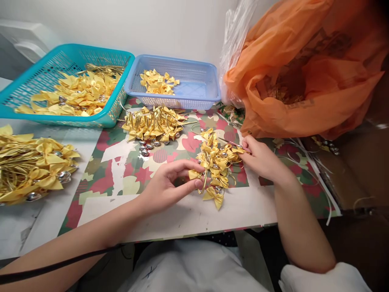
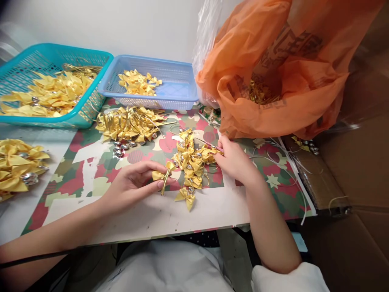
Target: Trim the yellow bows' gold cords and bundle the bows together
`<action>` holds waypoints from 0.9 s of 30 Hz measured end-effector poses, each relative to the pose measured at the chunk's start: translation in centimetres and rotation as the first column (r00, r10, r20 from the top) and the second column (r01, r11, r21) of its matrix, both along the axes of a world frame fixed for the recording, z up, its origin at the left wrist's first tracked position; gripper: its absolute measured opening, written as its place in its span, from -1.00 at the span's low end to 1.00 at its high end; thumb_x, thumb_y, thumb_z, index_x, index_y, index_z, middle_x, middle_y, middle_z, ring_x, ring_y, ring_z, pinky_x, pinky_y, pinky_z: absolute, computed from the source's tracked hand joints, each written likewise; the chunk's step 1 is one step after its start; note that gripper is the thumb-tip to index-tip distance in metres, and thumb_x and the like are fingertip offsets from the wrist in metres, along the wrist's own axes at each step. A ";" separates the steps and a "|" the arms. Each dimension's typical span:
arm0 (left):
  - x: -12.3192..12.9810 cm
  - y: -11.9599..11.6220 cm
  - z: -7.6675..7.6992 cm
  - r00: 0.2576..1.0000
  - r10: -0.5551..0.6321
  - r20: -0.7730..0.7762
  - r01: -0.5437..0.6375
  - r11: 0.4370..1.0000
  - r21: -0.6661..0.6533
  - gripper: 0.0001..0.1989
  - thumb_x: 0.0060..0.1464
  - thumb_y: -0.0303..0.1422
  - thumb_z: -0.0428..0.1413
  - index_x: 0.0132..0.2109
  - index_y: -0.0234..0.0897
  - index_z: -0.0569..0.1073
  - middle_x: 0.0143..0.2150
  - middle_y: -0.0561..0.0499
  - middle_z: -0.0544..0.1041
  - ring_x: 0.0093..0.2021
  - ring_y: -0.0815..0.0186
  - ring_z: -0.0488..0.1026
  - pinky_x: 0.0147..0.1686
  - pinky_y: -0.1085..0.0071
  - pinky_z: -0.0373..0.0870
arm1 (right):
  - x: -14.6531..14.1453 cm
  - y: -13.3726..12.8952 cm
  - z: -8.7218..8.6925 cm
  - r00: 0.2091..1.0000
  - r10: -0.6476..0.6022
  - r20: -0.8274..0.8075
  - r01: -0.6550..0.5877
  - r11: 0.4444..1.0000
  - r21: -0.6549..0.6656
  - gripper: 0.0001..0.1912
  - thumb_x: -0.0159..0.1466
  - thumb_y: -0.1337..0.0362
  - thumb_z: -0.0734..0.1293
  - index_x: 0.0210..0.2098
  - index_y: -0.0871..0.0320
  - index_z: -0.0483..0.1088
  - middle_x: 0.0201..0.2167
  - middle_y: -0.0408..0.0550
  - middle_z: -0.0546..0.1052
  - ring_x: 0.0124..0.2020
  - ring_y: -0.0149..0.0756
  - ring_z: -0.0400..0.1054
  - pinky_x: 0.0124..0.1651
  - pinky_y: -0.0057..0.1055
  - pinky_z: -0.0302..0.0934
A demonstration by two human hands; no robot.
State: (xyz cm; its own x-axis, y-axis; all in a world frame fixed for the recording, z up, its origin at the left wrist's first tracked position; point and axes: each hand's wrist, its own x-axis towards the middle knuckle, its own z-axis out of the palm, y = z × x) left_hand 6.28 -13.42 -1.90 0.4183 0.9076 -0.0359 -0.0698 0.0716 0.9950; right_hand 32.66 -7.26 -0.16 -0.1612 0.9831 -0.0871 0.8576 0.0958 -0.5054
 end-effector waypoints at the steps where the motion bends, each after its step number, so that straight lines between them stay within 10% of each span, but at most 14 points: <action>1: 0.0 0.0 0.0 1.000 0.005 0.002 -0.005 1.000 0.002 -0.86 0.13 -0.36 0.22 -0.14 -0.25 0.51 -0.34 -0.04 0.64 -0.27 0.25 0.63 -0.29 0.43 0.55 | 0.3 -0.1 0.3 1.000 -0.010 -0.018 0.010 1.000 -0.025 -0.82 0.09 0.34 0.26 -0.41 0.06 0.09 -0.58 -0.24 0.29 -0.56 -0.36 0.14 -0.47 -0.44 -0.04; 9: 0.2 0.0 0.0 0.998 0.062 -0.009 -0.062 0.998 0.019 -0.79 0.13 -0.36 0.22 -0.07 -0.25 0.51 -0.33 -0.05 0.65 -0.30 0.25 0.62 -0.30 0.42 0.55 | 0.7 -0.4 1.4 0.976 -0.113 -0.188 0.155 0.961 0.229 -0.55 0.34 -0.04 0.17 -0.56 0.10 0.19 -0.61 -0.18 0.25 -0.52 -0.35 0.15 -0.42 -0.40 0.01; 16: -0.3 0.0 -0.4 0.968 0.247 -0.033 -0.242 0.964 0.108 -0.70 0.14 -0.31 0.22 0.01 -0.28 0.50 -0.35 -0.06 0.64 -0.25 0.19 0.64 -0.39 0.45 0.54 | -2.1 -2.3 0.9 0.903 0.339 -0.262 -0.241 0.908 0.343 -0.63 0.30 0.10 0.30 -0.53 0.11 0.15 -0.67 -0.30 0.14 -0.65 -0.52 -0.02 -0.58 -0.51 -0.10; 22: -0.2 -0.1 0.0 0.939 0.333 -0.081 -0.305 0.920 0.244 -0.74 0.13 -0.37 0.22 -0.01 -0.26 0.53 -0.28 -0.05 0.64 -0.30 0.27 0.62 -0.36 0.47 0.55 | -3.1 -3.0 0.0 0.856 0.347 -0.382 -0.246 0.925 0.290 -0.48 -0.04 0.01 0.57 -0.52 0.11 0.17 -0.68 -0.34 0.18 -0.65 -0.56 -0.05 -0.63 -0.55 -0.15; 27: -0.1 -0.1 0.3 0.941 0.323 -0.099 -0.289 0.922 0.256 -0.73 0.13 -0.39 0.21 0.00 -0.30 0.51 -0.23 -0.08 0.66 -0.31 0.28 0.62 -0.35 0.46 0.55 | -3.3 -2.7 -0.6 0.853 0.357 -0.381 -0.215 0.905 0.367 -0.62 0.09 0.08 0.50 -0.50 0.13 0.25 -0.68 -0.32 0.19 -0.66 -0.55 -0.03 -0.61 -0.55 -0.08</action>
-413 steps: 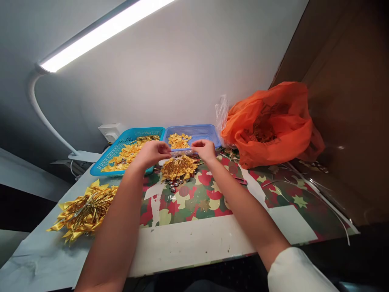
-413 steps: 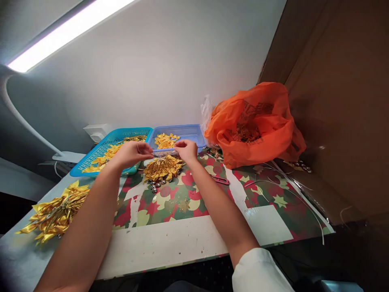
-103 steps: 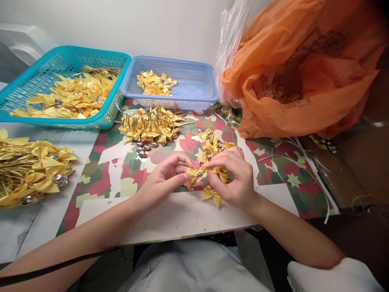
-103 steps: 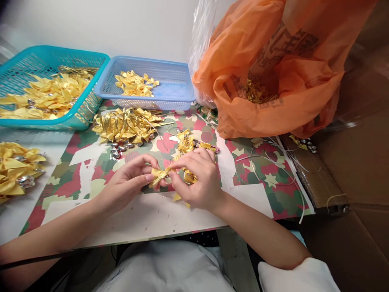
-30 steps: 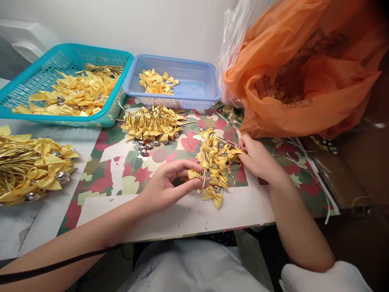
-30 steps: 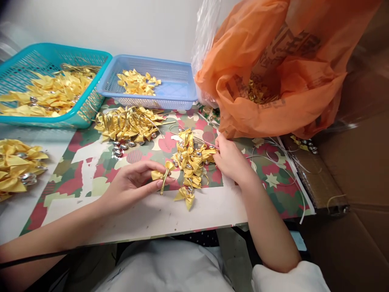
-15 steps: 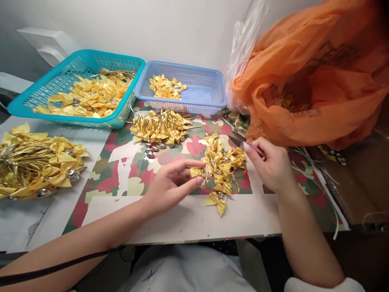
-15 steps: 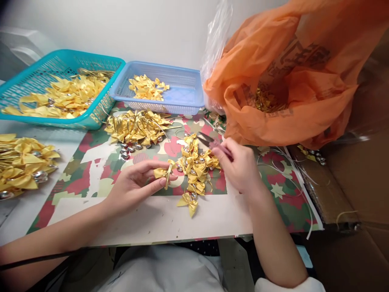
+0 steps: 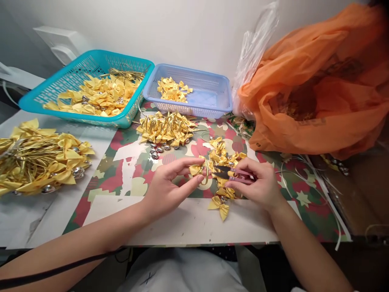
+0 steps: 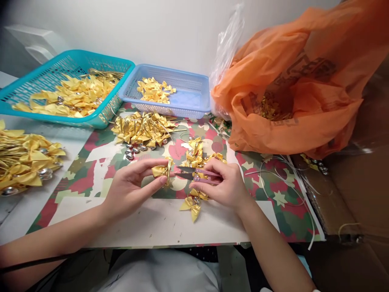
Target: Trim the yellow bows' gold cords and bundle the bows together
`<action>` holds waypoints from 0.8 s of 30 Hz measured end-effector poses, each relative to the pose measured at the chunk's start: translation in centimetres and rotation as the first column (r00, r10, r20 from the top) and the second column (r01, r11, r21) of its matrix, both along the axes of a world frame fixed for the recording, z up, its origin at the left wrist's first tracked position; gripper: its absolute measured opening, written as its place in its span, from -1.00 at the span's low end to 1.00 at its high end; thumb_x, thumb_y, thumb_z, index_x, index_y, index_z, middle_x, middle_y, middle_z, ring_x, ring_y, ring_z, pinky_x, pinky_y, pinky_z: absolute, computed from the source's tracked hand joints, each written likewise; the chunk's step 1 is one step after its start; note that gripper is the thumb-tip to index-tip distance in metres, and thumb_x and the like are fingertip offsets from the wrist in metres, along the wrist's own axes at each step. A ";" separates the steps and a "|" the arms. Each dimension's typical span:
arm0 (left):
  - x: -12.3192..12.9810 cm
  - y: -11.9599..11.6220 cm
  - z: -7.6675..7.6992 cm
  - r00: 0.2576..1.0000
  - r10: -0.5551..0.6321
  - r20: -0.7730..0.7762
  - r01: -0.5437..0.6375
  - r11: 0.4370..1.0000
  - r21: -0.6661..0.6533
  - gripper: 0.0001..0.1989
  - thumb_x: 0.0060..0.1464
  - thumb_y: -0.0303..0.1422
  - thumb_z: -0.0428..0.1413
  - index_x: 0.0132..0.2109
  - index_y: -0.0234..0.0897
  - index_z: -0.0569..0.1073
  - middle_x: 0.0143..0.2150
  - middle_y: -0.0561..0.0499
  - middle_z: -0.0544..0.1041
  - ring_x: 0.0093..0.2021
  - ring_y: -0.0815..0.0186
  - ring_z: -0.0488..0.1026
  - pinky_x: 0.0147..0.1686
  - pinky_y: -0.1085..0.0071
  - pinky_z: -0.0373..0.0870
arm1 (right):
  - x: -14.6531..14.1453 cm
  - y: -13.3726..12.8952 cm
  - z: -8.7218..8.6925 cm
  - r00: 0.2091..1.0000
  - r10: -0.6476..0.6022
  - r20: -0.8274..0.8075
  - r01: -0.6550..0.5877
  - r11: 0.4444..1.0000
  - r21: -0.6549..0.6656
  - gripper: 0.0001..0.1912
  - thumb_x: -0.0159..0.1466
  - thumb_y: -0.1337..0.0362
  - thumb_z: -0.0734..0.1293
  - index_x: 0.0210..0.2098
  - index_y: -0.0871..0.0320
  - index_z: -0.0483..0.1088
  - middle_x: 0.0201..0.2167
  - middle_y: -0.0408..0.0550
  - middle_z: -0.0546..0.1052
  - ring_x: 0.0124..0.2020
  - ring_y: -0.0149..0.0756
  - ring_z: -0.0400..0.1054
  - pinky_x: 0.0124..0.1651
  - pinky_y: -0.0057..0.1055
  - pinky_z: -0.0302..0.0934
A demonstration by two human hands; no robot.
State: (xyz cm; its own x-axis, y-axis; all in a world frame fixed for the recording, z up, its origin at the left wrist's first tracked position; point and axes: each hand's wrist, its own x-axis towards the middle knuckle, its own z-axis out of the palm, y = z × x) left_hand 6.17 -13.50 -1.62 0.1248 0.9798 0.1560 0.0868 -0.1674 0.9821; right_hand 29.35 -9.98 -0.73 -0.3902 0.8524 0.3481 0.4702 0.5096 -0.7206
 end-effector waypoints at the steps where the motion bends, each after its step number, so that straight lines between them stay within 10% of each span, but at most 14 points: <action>1: 0.0 0.0 0.0 1.000 -0.006 -0.005 0.006 1.000 0.003 -0.72 0.13 -0.40 0.20 0.00 -0.30 0.51 -0.22 -0.08 0.66 -0.29 0.28 0.62 -0.36 0.46 0.55 | 0.0 0.1 0.0 1.000 0.014 0.016 -0.014 0.999 0.043 -0.64 0.14 0.08 0.47 -0.51 0.13 0.27 -0.69 -0.33 0.17 -0.66 -0.54 -0.04 -0.60 -0.54 -0.08; 24: 0.2 -0.1 0.4 0.993 -0.012 -0.117 0.008 0.999 -0.032 -0.68 0.09 -0.38 0.20 0.01 -0.31 0.56 -0.47 0.02 0.54 -0.44 0.34 0.46 -0.40 0.42 0.44 | -1.6 0.0 -0.8 0.988 0.040 0.149 -0.105 0.882 0.459 -0.63 0.36 0.06 0.26 -0.45 0.18 0.36 -0.73 -0.28 0.28 -0.69 -0.50 0.13 -0.52 -0.50 0.03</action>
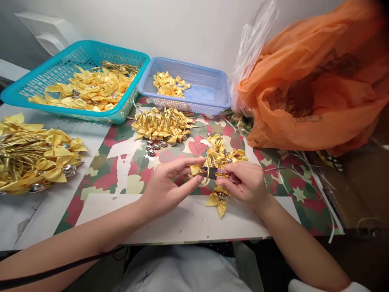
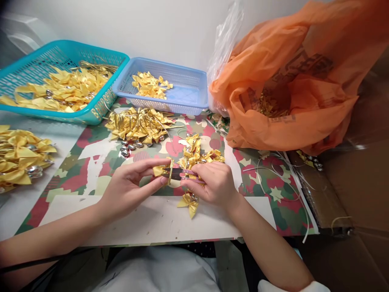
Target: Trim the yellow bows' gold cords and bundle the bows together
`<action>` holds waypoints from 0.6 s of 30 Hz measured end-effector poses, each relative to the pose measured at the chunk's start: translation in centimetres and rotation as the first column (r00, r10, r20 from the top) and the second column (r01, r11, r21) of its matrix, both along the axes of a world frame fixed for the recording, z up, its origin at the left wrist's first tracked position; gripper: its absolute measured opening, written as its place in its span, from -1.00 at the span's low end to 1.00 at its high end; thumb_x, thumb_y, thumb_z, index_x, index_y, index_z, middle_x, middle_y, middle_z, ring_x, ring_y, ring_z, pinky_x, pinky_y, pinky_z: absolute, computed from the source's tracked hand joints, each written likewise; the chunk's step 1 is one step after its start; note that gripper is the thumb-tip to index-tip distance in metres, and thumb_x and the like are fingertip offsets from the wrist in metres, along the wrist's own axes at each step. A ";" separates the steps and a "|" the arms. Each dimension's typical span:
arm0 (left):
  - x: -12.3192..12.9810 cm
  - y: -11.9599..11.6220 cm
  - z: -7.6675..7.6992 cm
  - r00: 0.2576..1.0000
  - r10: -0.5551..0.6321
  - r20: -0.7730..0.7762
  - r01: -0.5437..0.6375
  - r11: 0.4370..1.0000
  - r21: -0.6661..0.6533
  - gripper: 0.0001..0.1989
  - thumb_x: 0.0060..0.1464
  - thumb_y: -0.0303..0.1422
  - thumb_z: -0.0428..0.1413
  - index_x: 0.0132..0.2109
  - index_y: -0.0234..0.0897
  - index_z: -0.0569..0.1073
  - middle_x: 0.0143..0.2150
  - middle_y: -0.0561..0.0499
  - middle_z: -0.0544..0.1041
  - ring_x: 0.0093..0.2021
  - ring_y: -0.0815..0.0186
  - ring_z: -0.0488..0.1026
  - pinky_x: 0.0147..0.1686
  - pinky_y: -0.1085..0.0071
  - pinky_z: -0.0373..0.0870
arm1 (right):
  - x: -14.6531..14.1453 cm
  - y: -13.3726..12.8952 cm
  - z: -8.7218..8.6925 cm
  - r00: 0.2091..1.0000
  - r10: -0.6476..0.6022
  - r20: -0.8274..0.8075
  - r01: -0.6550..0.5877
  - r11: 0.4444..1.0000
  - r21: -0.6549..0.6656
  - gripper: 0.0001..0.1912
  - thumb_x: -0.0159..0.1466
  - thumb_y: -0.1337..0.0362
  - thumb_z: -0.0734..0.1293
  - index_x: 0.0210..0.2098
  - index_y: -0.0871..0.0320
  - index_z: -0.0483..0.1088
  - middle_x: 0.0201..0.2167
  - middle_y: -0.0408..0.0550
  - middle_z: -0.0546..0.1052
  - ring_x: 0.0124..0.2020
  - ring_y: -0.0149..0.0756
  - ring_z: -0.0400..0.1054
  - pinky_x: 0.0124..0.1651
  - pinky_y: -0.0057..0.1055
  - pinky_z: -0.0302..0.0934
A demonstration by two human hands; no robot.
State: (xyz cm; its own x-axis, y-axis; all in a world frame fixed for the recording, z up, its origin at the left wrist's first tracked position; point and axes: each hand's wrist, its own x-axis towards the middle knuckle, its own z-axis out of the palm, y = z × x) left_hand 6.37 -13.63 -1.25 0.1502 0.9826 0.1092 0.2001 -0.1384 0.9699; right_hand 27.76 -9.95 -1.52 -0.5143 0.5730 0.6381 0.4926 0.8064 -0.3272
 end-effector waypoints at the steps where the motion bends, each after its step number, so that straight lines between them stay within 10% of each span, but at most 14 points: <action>1: 0.0 0.0 0.0 1.000 -0.003 0.000 0.003 1.000 0.000 -0.68 0.09 -0.39 0.19 0.01 -0.31 0.56 -0.50 0.04 0.51 -0.46 0.36 0.43 -0.40 0.42 0.42 | 0.0 0.0 0.0 1.000 0.001 0.011 -0.001 1.000 0.006 -0.63 0.37 0.06 0.25 -0.45 0.18 0.36 -0.73 -0.27 0.28 -0.69 -0.50 0.14 -0.51 -0.49 0.02; 18: 0.0 0.0 0.1 1.000 -0.006 0.010 0.007 1.000 -0.025 -0.68 0.10 -0.38 0.19 0.01 -0.33 0.55 -0.56 0.12 0.36 -0.47 0.38 0.34 -0.41 0.44 0.39 | 0.4 -0.5 0.7 0.974 -0.086 0.209 0.036 0.972 0.232 -0.61 0.39 0.07 0.23 -0.47 0.17 0.40 -0.68 -0.16 0.42 -0.63 -0.43 0.22 -0.48 -0.40 -0.01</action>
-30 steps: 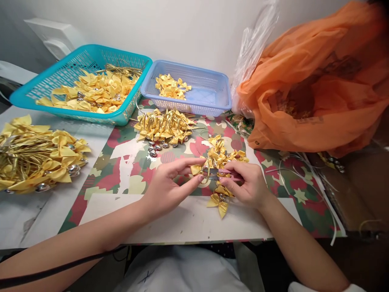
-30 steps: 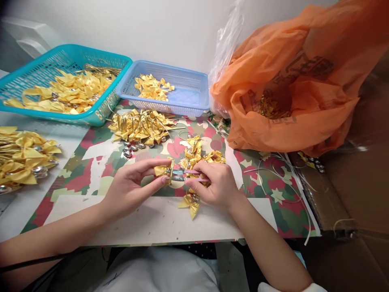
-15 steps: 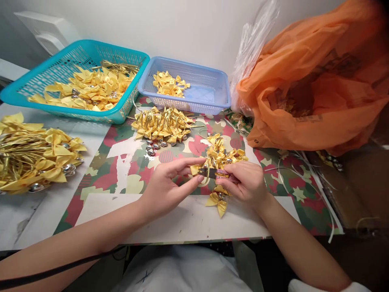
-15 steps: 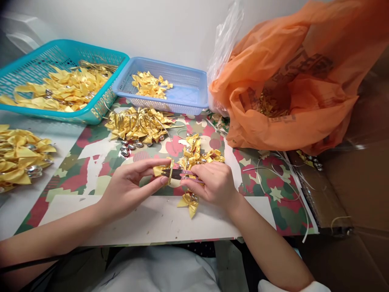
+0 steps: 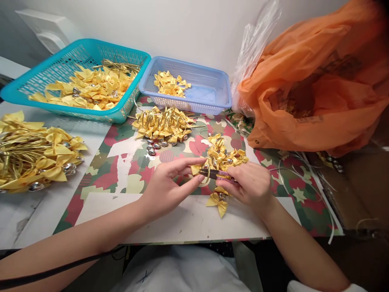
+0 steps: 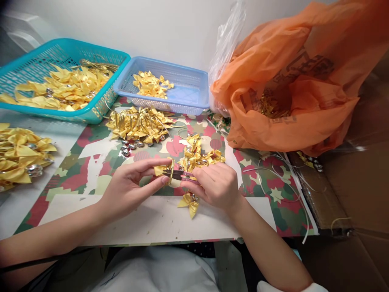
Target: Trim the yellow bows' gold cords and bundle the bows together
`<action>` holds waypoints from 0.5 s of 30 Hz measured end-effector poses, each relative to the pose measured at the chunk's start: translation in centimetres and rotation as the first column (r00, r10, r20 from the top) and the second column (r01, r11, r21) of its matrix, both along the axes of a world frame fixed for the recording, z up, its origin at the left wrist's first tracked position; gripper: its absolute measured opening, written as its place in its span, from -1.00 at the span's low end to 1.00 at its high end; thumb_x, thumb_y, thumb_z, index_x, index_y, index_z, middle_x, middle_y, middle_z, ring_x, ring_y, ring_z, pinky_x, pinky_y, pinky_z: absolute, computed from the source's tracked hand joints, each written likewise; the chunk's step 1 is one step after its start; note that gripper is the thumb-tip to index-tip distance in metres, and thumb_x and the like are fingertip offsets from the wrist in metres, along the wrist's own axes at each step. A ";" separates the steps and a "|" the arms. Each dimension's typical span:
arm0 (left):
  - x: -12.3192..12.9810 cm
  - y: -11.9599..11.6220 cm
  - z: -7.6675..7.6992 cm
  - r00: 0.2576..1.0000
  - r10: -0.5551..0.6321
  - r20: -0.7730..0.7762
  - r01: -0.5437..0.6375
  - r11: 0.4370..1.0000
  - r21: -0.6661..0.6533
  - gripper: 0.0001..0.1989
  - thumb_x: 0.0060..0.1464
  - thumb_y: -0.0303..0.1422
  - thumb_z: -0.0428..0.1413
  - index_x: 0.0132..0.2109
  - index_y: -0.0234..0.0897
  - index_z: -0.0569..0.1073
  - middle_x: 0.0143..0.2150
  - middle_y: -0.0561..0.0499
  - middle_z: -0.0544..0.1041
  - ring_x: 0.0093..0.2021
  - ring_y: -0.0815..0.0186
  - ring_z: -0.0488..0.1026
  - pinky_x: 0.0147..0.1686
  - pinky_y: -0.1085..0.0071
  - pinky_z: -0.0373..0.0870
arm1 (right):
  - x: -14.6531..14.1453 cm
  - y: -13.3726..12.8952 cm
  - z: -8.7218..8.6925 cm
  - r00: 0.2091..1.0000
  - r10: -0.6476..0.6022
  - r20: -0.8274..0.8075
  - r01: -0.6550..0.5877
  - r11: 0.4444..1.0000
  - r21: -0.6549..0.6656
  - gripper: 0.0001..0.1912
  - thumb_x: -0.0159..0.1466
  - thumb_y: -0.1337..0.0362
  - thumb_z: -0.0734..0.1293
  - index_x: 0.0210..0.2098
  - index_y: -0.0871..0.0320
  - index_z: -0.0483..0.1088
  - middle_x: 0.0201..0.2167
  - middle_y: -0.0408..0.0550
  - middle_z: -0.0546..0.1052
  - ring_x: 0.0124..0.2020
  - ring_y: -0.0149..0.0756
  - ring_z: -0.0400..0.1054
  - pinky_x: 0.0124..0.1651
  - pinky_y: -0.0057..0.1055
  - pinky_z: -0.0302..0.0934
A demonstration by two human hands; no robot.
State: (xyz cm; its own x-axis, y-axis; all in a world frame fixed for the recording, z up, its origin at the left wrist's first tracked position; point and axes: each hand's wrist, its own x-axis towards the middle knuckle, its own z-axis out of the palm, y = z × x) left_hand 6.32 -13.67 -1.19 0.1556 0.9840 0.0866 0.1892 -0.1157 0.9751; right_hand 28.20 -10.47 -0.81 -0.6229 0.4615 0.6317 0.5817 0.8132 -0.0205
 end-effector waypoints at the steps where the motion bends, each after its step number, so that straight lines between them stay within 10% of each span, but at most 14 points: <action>1: 0.0 0.0 0.0 1.000 0.005 -0.006 -0.005 1.000 0.002 -0.68 0.10 -0.37 0.19 0.01 -0.33 0.55 -0.56 0.12 0.38 -0.47 0.38 0.35 -0.41 0.44 0.40 | 0.0 0.0 0.0 1.000 0.002 0.001 -0.002 1.000 0.002 -0.61 0.39 0.08 0.24 -0.47 0.17 0.40 -0.68 -0.16 0.43 -0.63 -0.43 0.22 -0.48 -0.40 -0.01; 15: 0.0 0.1 -0.1 0.999 0.007 -0.035 -0.007 1.000 0.014 -0.68 0.12 -0.37 0.18 0.02 -0.36 0.54 -0.51 0.05 0.51 -0.47 0.37 0.41 -0.42 0.43 0.41 | 0.1 -0.2 0.1 0.999 -0.021 0.042 0.020 1.000 0.006 -0.68 0.35 0.12 0.31 -0.47 0.16 0.40 -0.67 -0.19 0.45 -0.62 -0.44 0.24 -0.48 -0.37 -0.04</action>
